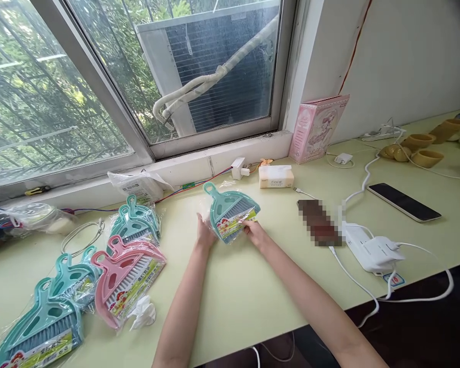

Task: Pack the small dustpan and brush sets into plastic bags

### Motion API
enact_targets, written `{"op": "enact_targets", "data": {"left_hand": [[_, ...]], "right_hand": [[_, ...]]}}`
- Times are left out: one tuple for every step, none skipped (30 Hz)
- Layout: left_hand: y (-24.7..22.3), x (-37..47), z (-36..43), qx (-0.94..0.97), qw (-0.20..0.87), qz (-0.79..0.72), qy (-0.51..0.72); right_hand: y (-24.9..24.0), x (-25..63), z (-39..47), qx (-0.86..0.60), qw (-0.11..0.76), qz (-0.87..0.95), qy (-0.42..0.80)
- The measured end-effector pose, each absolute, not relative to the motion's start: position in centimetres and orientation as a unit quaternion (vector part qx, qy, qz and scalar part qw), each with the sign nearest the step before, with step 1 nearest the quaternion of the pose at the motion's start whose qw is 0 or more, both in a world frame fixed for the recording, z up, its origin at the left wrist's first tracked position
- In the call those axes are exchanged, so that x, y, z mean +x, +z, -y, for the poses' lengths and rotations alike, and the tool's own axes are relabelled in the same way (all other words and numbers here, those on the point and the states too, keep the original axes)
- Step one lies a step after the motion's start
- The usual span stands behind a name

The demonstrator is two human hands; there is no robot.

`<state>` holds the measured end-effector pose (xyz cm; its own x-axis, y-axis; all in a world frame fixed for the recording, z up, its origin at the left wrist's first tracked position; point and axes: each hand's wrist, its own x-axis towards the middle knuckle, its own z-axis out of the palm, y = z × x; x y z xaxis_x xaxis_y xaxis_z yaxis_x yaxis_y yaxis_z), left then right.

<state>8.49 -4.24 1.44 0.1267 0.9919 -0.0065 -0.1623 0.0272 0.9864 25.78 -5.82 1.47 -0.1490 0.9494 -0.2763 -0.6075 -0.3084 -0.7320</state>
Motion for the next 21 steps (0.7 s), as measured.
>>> {"op": "enact_targets", "data": {"left_hand": [[1.9,8.5,4.3,0.461,0.599,-0.410,0.511],[2.3,8.5,4.4,0.442,0.623,-0.389,0.516],[2.6,8.6,4.6,0.428,0.644,-0.369,0.516],[2.8,8.8,4.8,0.424,0.658,-0.356,0.510],[2.8,9.1,5.1,0.424,0.671,-0.350,0.498],[2.7,9.4,5.3,0.426,0.679,-0.350,0.485],[2.6,9.8,5.5,0.427,0.683,-0.356,0.474],[2.5,10.1,5.6,0.427,0.683,-0.365,0.468],[2.4,10.3,5.7,0.425,0.679,-0.375,0.466],[2.4,10.4,5.8,0.425,0.674,-0.384,0.467],[2.5,10.5,5.8,0.426,0.668,-0.390,0.469],[2.5,10.4,5.8,0.431,0.662,-0.394,0.470],[2.6,10.4,5.8,0.439,0.658,-0.396,0.467],[2.6,10.3,5.8,0.449,0.654,-0.395,0.463],[2.6,10.2,5.7,0.459,0.653,-0.392,0.458],[2.5,10.1,5.7,0.467,0.651,-0.389,0.453],[2.4,10.0,5.7,0.474,0.650,-0.388,0.449],[2.2,9.9,5.6,0.479,0.648,-0.389,0.447],[2.0,9.9,5.6,0.480,0.646,-0.391,0.446],[1.9,9.8,5.6,0.479,0.644,-0.395,0.447],[1.8,9.8,5.5,0.477,0.642,-0.400,0.448]], "right_hand": [[1.4,26.0,5.5,-0.372,0.559,0.217,0.708],[1.3,26.2,5.3,-0.374,0.577,0.204,0.697],[1.3,26.4,5.1,-0.374,0.592,0.195,0.687],[1.2,26.6,4.9,-0.375,0.602,0.191,0.679],[1.1,26.8,4.8,-0.377,0.605,0.193,0.674],[1.1,27.0,4.7,-0.380,0.602,0.201,0.673],[1.0,27.2,4.7,-0.383,0.594,0.215,0.674],[1.0,27.3,4.7,-0.384,0.582,0.232,0.678],[1.0,27.5,4.7,-0.383,0.569,0.248,0.684],[1.1,27.6,4.8,-0.380,0.557,0.264,0.690],[1.1,27.8,4.8,-0.377,0.546,0.275,0.696],[1.1,27.9,4.7,-0.376,0.538,0.281,0.700],[1.2,28.1,4.7,-0.379,0.532,0.281,0.703],[1.2,28.2,4.7,-0.383,0.530,0.278,0.704],[1.3,28.3,4.6,-0.388,0.529,0.272,0.704],[1.3,28.3,4.5,-0.394,0.527,0.266,0.704],[1.3,28.4,4.5,-0.400,0.525,0.263,0.704],[1.3,28.4,4.4,-0.404,0.523,0.261,0.703],[1.4,28.4,4.4,-0.408,0.523,0.261,0.702],[1.4,28.3,4.4,-0.411,0.524,0.262,0.699],[1.4,28.3,4.4,-0.414,0.527,0.262,0.695]]}}
